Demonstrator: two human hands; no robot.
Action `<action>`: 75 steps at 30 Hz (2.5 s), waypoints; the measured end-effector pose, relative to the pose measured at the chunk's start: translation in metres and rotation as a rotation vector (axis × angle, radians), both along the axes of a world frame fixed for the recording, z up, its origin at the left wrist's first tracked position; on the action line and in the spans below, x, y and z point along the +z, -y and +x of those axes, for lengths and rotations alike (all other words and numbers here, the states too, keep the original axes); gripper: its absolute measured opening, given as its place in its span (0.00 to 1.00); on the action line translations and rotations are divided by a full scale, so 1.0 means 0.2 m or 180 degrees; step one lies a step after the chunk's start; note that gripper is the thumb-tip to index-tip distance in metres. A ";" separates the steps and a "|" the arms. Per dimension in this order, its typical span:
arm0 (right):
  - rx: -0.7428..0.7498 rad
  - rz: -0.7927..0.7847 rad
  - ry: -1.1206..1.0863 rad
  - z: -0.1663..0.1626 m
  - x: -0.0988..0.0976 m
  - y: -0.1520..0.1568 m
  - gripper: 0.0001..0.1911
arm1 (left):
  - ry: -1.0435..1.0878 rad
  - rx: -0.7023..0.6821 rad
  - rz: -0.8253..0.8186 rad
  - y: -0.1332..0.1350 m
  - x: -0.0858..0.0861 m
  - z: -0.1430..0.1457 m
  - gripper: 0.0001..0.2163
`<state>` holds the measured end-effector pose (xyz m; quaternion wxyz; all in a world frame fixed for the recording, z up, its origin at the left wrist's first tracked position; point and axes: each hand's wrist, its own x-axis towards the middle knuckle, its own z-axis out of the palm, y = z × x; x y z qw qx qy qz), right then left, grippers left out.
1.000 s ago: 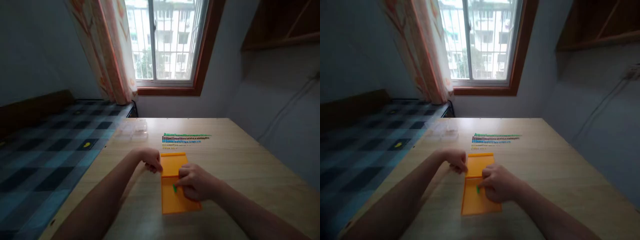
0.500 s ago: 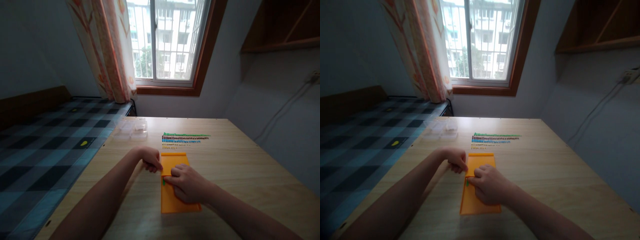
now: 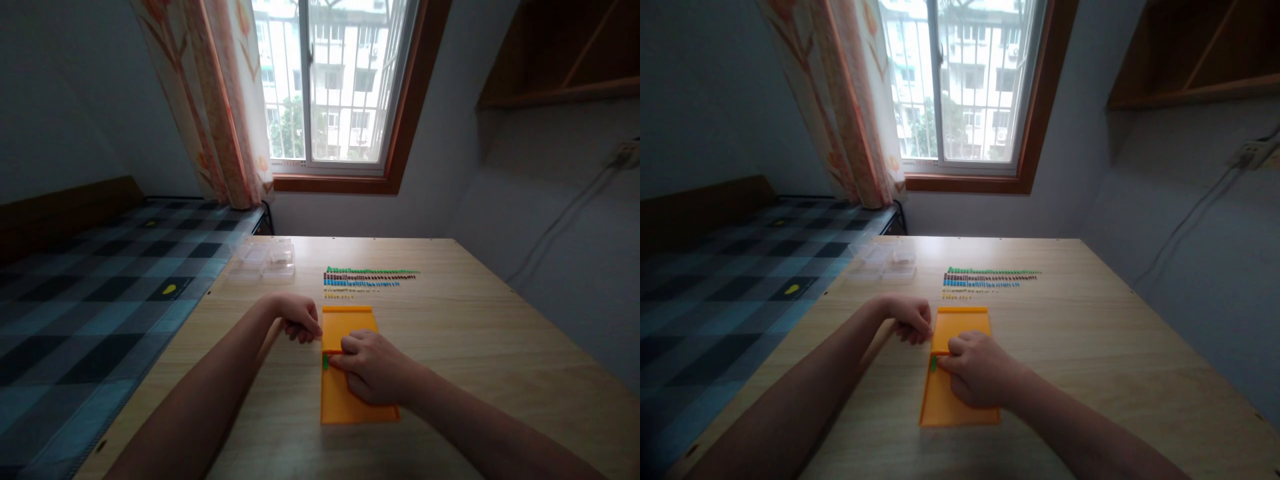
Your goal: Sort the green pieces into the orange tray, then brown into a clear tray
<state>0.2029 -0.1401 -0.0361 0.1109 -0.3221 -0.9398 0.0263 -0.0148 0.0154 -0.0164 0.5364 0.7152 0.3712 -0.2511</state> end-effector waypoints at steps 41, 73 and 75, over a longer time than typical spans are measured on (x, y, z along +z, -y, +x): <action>-0.1807 -0.0413 0.0492 -0.10 0.21 -1.09 0.16 | 0.1080 0.0870 0.0071 0.08 -0.06 -0.15 0.29; -0.1908 -0.0218 0.0428 -0.21 0.20 -1.07 0.15 | 0.0924 0.0910 0.0103 0.08 -0.05 -0.13 0.30; -0.1817 -0.0123 0.0271 -0.17 0.25 -0.98 0.13 | 0.0916 0.0916 0.0121 0.08 -0.05 -0.13 0.29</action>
